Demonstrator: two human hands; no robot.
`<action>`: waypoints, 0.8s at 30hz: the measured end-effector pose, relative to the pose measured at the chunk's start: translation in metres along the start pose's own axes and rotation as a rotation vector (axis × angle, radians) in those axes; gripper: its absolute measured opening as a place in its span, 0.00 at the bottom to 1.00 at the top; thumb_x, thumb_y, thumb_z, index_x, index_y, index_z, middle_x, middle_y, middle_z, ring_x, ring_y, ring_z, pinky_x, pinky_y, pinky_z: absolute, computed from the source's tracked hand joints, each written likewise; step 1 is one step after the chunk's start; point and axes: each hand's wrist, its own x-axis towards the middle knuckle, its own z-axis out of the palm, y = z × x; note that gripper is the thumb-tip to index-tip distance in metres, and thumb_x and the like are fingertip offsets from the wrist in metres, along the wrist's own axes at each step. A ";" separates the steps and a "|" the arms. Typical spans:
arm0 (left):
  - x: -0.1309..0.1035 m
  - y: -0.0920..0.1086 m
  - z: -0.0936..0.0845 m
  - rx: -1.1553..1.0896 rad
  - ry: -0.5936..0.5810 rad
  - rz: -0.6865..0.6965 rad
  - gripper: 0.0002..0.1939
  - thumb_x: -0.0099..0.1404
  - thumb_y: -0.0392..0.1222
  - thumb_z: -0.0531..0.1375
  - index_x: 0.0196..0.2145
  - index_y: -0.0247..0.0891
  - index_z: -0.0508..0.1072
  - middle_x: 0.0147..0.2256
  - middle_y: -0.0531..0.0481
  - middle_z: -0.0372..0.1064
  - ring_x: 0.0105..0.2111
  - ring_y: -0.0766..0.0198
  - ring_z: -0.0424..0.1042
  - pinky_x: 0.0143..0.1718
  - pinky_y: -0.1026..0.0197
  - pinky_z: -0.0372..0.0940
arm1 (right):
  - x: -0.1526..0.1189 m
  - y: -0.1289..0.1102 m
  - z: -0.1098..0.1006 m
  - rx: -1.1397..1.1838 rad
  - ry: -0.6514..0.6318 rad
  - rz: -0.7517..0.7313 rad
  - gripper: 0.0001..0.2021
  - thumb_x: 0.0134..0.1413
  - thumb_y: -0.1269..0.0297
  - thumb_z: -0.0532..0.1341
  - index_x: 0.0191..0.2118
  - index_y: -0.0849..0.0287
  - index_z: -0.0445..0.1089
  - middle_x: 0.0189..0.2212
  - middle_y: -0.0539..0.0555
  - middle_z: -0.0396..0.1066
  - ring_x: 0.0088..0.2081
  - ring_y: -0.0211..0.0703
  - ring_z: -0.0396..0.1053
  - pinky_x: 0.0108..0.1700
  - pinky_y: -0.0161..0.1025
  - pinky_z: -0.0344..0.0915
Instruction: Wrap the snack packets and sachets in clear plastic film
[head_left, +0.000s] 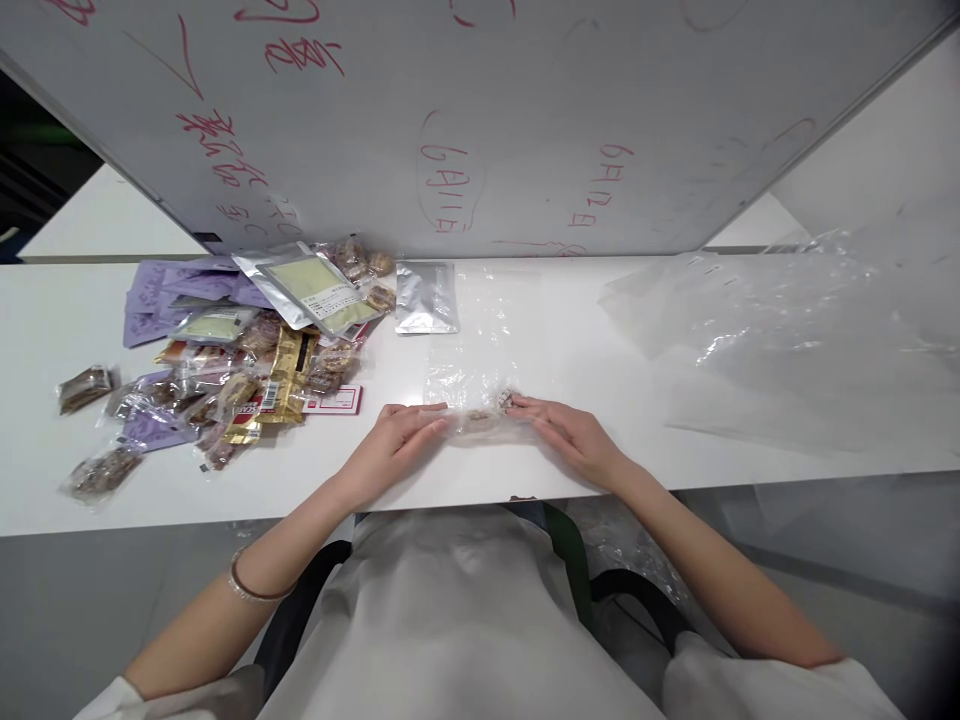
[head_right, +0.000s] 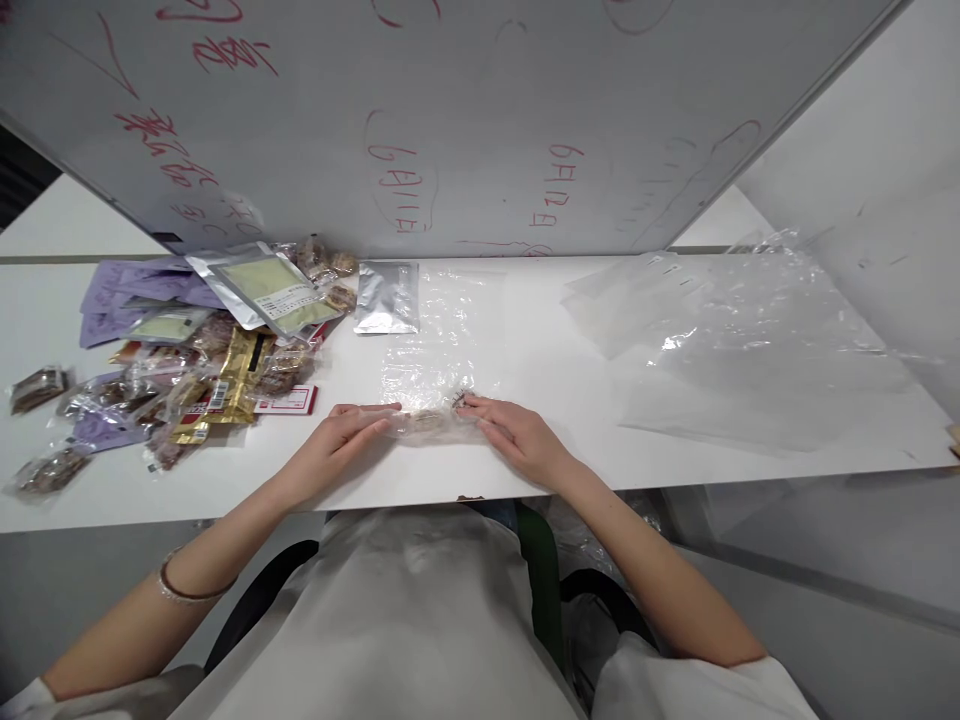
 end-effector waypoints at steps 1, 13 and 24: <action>0.000 0.003 0.001 -0.012 0.048 -0.048 0.19 0.74 0.53 0.48 0.42 0.45 0.77 0.43 0.50 0.78 0.43 0.56 0.73 0.48 0.52 0.61 | 0.003 -0.001 0.000 0.056 0.026 0.093 0.17 0.69 0.59 0.49 0.52 0.50 0.72 0.52 0.51 0.74 0.55 0.48 0.71 0.51 0.48 0.71; 0.058 0.008 0.006 0.215 0.113 -0.271 0.21 0.69 0.44 0.50 0.17 0.41 0.54 0.18 0.51 0.57 0.21 0.61 0.59 0.27 0.57 0.49 | 0.042 -0.001 0.018 -0.047 0.334 0.446 0.18 0.53 0.69 0.55 0.22 0.55 0.41 0.19 0.45 0.46 0.23 0.36 0.48 0.26 0.37 0.44; 0.069 -0.012 0.025 0.423 0.143 0.390 0.13 0.71 0.36 0.49 0.49 0.38 0.69 0.55 0.39 0.66 0.57 0.50 0.63 0.57 0.42 0.61 | 0.050 0.014 0.021 -0.458 0.457 -0.002 0.12 0.59 0.70 0.55 0.49 0.55 0.65 0.51 0.60 0.68 0.55 0.53 0.66 0.52 0.53 0.66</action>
